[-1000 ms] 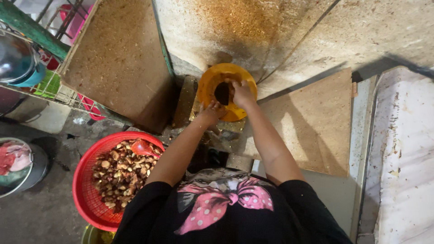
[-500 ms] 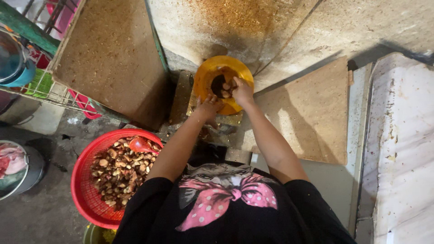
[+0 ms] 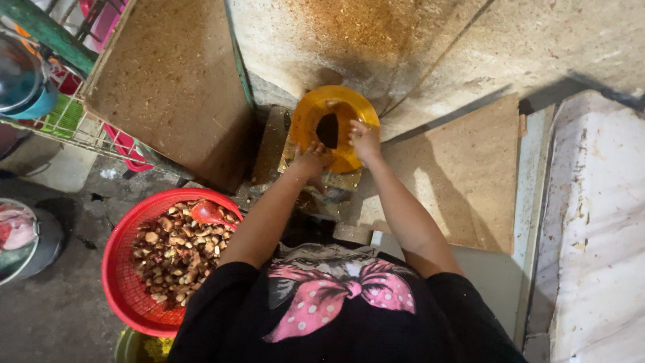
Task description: The person repeatedly scoops brown nut-like items from a red basket and places them into a yellow bowl. They then use a red scoop to transfer the contents from the yellow bowl into a metal container. The process is repeated multiple times throughout the clip.
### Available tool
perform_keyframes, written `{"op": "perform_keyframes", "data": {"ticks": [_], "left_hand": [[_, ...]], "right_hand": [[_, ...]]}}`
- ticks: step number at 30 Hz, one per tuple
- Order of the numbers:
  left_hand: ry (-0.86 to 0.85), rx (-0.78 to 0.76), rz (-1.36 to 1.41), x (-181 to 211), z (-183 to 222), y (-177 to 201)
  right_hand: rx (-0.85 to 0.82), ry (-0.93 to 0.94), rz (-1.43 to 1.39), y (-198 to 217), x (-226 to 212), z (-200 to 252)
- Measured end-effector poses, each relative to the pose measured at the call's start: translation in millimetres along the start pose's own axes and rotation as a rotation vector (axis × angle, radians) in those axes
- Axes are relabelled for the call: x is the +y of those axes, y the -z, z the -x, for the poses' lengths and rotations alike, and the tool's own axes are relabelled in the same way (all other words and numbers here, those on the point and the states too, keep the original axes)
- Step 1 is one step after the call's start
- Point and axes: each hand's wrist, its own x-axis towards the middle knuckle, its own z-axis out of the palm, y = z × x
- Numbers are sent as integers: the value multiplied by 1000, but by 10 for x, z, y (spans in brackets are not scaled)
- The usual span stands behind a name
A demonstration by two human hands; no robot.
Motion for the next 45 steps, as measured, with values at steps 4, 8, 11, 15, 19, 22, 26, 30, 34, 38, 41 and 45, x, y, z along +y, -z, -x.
{"op": "perform_keyframes", "data": {"ticks": [4, 8, 11, 15, 19, 22, 26, 30, 34, 38, 41, 45], "left_hand": [[6, -11, 34, -4, -73, 42], [11, -24, 63, -12, -67, 21], [14, 33, 81, -17, -46, 6], [28, 125, 70, 42, -28, -104], [-30, 308, 18, 28, 36, -158], [-50, 618, 65, -259, 273, -174], [176, 835, 291, -993, 1264, -602], [471, 860, 511, -1679, 2434, -1245], [689, 786, 564, -2057, 3159, -1893], [861, 634, 709, -2104, 3599, -2733], [824, 471, 711, -2008, 3639, -3405], [788, -57, 646, -1779, 3409, -4207]], "right_hand": [[-34, 69, 143, 66, -24, 17], [-7, 245, 496, 91, 7, 54], [-33, 297, 444, 70, -5, 34], [-69, 325, 422, 161, 38, 122], [-115, 325, 402, 282, -21, 278], [21, 298, 473, 225, -160, 406], [130, 353, 318, -275, -297, 737], [-125, 462, 365, -1197, -266, 1179], [-360, 445, 399, -2294, 98, 1735], [-917, 273, 127, -3181, 401, 2326], [-930, -105, 411, -3371, 554, 2714], [-996, -61, 953, -3750, 738, 3139]]}}
